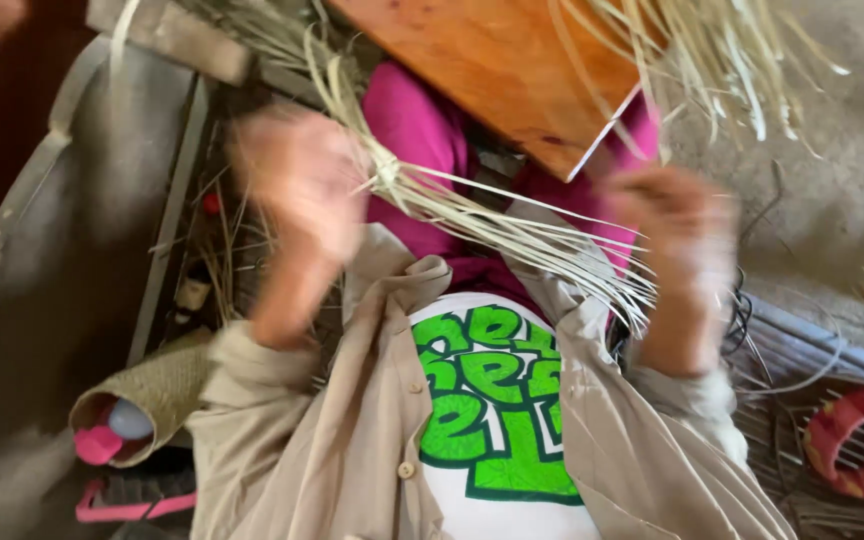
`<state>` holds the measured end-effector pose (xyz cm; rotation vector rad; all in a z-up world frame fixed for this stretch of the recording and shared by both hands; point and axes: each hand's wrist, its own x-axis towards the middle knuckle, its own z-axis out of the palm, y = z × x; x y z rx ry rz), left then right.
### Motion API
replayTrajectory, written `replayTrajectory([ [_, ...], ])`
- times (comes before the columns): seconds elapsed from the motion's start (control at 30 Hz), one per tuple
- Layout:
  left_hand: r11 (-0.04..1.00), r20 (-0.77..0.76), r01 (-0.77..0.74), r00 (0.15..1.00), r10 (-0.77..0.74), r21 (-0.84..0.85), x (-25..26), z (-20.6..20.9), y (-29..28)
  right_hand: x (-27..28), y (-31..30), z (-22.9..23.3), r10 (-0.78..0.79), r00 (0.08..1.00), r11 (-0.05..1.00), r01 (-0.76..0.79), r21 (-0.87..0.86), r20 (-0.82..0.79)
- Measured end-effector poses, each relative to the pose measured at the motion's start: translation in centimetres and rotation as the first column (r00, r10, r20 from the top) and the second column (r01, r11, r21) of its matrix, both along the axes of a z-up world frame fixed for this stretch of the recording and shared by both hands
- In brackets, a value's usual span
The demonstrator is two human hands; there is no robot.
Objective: Weaving natural fiber strips together to create a handcrafted item
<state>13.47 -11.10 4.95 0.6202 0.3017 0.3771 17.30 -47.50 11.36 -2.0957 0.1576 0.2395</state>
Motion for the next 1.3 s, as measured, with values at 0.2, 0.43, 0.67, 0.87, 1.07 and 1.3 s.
replayTrajectory([
  [0.2, 0.107, 0.033, -0.029, 0.999, -0.038, 0.994, -0.8, -2.5, -11.5, 0.4, 5.9, -6.8, 0.398, 0.842, 0.840, -0.494, 0.226, 0.363],
  [0.43, -0.320, 0.049, -0.137, 0.963, -0.267, 0.937, 0.3, -2.7, -10.5, 0.0, 6.1, -5.6, 0.557, 0.747, 0.812, -0.582, -0.046, 0.362],
  [0.67, -0.298, -0.022, -0.086, 0.939, -0.343, 0.951, 0.5, -1.7, -10.0, 0.0, 6.4, -5.9, 0.557, 0.751, 0.816, -0.574, -0.065, 0.355],
  [0.87, 0.234, -0.110, 0.231, 0.893, -0.436, 0.945, 0.3, 0.5, -8.7, 2.6, 3.6, -6.7, 0.414, 0.832, 0.893, -0.451, 0.016, 0.369],
  [1.07, 0.655, -0.161, 0.279, 0.958, -0.236, 0.702, -2.0, 5.9, -4.5, 5.7, -0.8, -11.1, 0.370, 0.809, 0.929, -0.332, -0.165, 0.457],
  [1.3, 0.832, -0.108, 0.094, 0.993, -0.041, 0.546, -3.9, 9.7, 0.3, 6.6, -1.3, -10.3, 0.338, 0.816, 0.941, -0.275, -0.199, 0.469],
])
